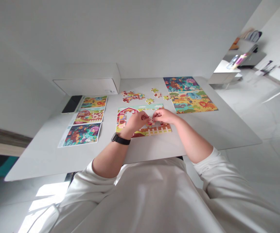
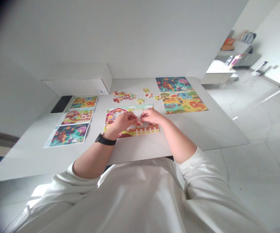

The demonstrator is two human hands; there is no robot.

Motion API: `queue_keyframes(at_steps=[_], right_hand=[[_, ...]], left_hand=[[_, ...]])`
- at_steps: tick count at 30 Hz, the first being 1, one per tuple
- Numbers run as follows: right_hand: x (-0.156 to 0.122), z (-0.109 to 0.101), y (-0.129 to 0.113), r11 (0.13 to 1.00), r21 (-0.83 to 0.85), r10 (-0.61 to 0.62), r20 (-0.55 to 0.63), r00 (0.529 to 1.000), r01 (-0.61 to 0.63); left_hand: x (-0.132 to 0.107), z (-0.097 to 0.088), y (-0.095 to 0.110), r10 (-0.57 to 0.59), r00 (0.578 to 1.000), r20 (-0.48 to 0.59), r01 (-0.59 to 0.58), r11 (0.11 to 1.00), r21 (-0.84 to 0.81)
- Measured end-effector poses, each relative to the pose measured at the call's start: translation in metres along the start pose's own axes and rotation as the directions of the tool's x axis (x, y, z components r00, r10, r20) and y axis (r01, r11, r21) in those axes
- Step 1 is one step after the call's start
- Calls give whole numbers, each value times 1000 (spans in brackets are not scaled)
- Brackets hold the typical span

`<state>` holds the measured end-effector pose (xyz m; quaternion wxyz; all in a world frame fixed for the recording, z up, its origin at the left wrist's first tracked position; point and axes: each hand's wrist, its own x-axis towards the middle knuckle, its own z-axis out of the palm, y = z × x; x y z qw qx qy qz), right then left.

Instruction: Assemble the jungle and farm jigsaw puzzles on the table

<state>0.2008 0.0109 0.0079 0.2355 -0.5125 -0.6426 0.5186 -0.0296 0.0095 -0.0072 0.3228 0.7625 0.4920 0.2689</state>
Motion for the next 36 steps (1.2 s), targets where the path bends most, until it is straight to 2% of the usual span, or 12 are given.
queue_keyframes(at_steps=[11,18,23,29,33,36], right_hand=[[1,6,2,998,-61,-20,-56,998,16],[1,-2,1,987,-146,-84,-148,985,63],[3,-6,7,985,-155,-105,-170,980,78],[3,-4,6,979,-199,-98,-223,970,53],[0,-13,3,927,-373,-158,-334,929,24],[-1,-20,2,911,-413,-183,-416,891,-6]], left_hand=[[-2,-1,3,-38,999,-23,40,997,63],[-2,-3,7,48,998,-50,-41,990,134],[-4,-1,10,46,998,-32,-39,982,184],[-3,1,0,152,988,-20,-135,924,359],[-2,0,-6,177,984,7,-162,883,440],[-3,0,-5,218,976,29,-209,878,430]])
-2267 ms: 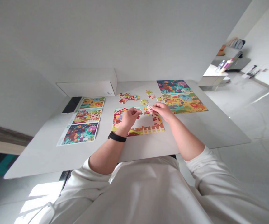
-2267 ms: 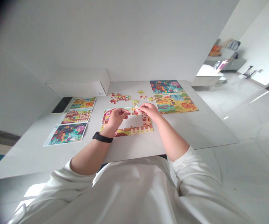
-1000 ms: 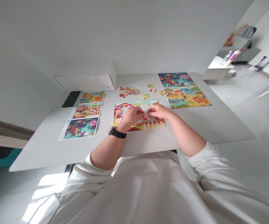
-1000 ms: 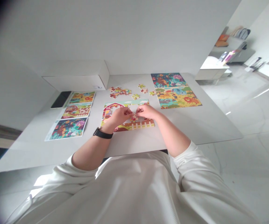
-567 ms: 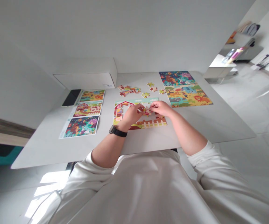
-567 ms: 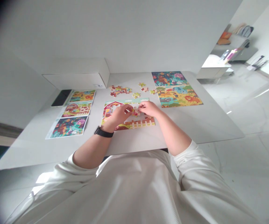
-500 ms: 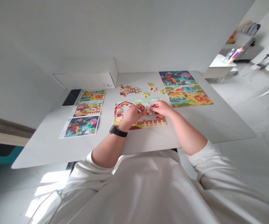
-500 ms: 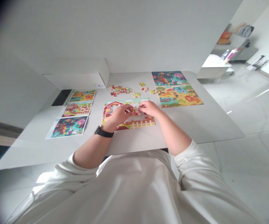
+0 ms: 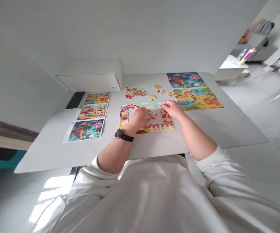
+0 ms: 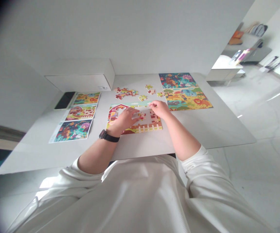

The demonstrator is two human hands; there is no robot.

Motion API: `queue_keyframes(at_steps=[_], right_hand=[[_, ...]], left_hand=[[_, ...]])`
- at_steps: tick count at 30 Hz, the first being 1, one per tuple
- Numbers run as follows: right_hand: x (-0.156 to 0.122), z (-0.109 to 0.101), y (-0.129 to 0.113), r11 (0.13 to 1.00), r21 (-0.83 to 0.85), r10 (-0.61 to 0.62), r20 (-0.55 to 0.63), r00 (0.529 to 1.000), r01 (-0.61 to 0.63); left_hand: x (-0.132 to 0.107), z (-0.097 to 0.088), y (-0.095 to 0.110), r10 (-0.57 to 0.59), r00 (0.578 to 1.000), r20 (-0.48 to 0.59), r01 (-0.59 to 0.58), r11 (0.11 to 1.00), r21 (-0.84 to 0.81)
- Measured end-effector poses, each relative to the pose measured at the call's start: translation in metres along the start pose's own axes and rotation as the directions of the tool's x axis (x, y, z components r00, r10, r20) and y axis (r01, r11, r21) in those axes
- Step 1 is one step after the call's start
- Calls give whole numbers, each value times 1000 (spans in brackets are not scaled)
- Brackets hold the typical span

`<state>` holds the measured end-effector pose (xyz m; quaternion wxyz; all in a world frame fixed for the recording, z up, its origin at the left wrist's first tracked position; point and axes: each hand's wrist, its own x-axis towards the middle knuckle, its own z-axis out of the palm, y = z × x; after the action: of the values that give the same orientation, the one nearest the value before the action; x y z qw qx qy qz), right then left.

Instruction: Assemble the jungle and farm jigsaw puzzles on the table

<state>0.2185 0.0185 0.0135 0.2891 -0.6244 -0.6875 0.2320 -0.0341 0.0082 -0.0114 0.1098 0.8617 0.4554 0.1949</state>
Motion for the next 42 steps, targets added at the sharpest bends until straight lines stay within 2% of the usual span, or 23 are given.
queue_keyframes(at_steps=[4,9,17,22,26,30,34,39,42], right_hand=[[2,-2,1,1000,13,29,-36,999,-29],[2,2,1,999,-6,46,-38,998,-46],[4,8,8,999,-41,29,-32,999,-30],[9,8,14,999,-24,36,-16,999,-37],[9,7,17,999,18,38,-33,999,-38],[10,4,16,996,82,44,-84,995,-37],[17,-3,10,997,73,12,-127,992,-2],[37,-21,5,999,0,-52,-144,988,53],[56,-33,5,997,-78,-22,-189,982,8]], left_hand=[[0,-3,4,59,997,50,-56,997,-59],[0,-6,6,-17,997,69,21,998,-62],[0,0,0,-72,997,-20,72,997,1],[0,3,-3,-37,999,-32,37,999,-16],[1,-3,2,-33,989,-144,16,993,-117],[1,-18,12,-201,943,-264,102,933,-346],[-1,-33,21,-420,844,-334,181,808,-560],[-2,-38,24,-538,785,-306,176,668,-723],[0,-36,22,-593,756,-277,163,580,-798]])
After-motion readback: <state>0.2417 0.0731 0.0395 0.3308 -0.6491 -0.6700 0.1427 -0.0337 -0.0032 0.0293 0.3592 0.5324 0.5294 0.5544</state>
